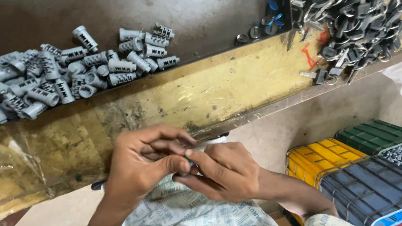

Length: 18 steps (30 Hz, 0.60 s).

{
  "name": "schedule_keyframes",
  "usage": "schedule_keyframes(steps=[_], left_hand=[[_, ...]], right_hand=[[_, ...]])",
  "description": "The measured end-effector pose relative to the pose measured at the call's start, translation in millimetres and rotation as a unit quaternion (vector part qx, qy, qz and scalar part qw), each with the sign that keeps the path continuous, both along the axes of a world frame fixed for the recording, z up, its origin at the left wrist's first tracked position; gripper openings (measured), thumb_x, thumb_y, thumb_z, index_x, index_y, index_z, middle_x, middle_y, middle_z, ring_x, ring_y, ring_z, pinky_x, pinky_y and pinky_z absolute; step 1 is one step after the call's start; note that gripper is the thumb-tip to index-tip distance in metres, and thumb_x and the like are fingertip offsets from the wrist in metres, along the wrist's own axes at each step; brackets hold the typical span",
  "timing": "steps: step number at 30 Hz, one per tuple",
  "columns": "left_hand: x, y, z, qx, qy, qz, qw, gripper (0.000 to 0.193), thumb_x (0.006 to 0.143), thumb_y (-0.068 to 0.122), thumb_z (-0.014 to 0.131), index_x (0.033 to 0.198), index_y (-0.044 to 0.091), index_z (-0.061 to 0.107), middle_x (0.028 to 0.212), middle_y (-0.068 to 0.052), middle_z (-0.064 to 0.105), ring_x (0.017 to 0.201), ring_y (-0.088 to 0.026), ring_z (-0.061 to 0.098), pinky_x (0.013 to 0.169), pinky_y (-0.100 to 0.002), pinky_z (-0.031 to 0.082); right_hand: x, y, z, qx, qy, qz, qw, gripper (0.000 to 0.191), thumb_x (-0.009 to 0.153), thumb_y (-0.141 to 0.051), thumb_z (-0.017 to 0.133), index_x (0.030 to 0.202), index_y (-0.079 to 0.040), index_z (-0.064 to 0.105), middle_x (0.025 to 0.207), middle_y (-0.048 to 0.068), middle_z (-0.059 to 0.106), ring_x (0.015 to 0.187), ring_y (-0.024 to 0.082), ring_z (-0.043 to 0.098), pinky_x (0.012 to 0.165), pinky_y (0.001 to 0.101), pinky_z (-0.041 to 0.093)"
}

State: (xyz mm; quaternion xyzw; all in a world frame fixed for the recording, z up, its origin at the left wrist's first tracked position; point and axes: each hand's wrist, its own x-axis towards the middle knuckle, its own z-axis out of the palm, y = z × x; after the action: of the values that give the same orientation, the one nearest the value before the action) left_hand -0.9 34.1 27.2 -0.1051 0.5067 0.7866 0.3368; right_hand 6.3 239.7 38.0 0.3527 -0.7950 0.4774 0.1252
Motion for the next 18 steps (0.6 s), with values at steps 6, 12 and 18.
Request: schedule_keyframes(steps=[6, 12, 18], left_hand=[[0.8, 25.2, 12.9, 0.112, 0.080, 0.025, 0.990, 0.019, 0.094, 0.009, 0.075, 0.106, -0.005, 0.078, 0.098, -0.010, 0.075, 0.087, -0.011, 0.068, 0.077, -0.025, 0.055], [3.1, 48.8, 14.2, -0.024, 0.194, 0.183, 0.963, 0.011, 0.098, 0.006, 0.071, 0.104, 0.000, 0.078, 0.091, -0.007, 0.077, 0.067, -0.006, 0.061, 0.053, -0.019, 0.046], [-8.8, 24.9, 5.2, -0.219, 0.277, 0.162, 0.921, 0.015, 0.097, 0.003, 0.073, 0.111, -0.002, 0.076, 0.093, -0.004, 0.071, 0.076, -0.006, 0.060, 0.064, -0.020, 0.047]], right_hand=[[-18.7, 14.3, -9.3, 0.054, 0.262, -0.038, 0.963, 0.022, 0.085, 0.008, 0.079, 0.101, 0.018, 0.068, 0.069, 0.007, 0.060, 0.054, 0.012, 0.060, 0.043, 0.0279, 0.047], [-29.1, 33.8, -4.7, 0.105, 0.153, 0.036, 0.982, 0.020, 0.100, 0.002, 0.076, 0.115, 0.013, 0.069, 0.078, 0.007, 0.062, 0.063, 0.013, 0.062, 0.048, 0.0298, 0.049], [-111.3, 154.6, 6.0, 0.102, 0.053, -0.368, 0.923, 0.020, 0.111, -0.018, 0.061, 0.101, -0.003, 0.070, 0.080, 0.003, 0.066, 0.066, 0.010, 0.059, 0.065, 0.0280, 0.051]])
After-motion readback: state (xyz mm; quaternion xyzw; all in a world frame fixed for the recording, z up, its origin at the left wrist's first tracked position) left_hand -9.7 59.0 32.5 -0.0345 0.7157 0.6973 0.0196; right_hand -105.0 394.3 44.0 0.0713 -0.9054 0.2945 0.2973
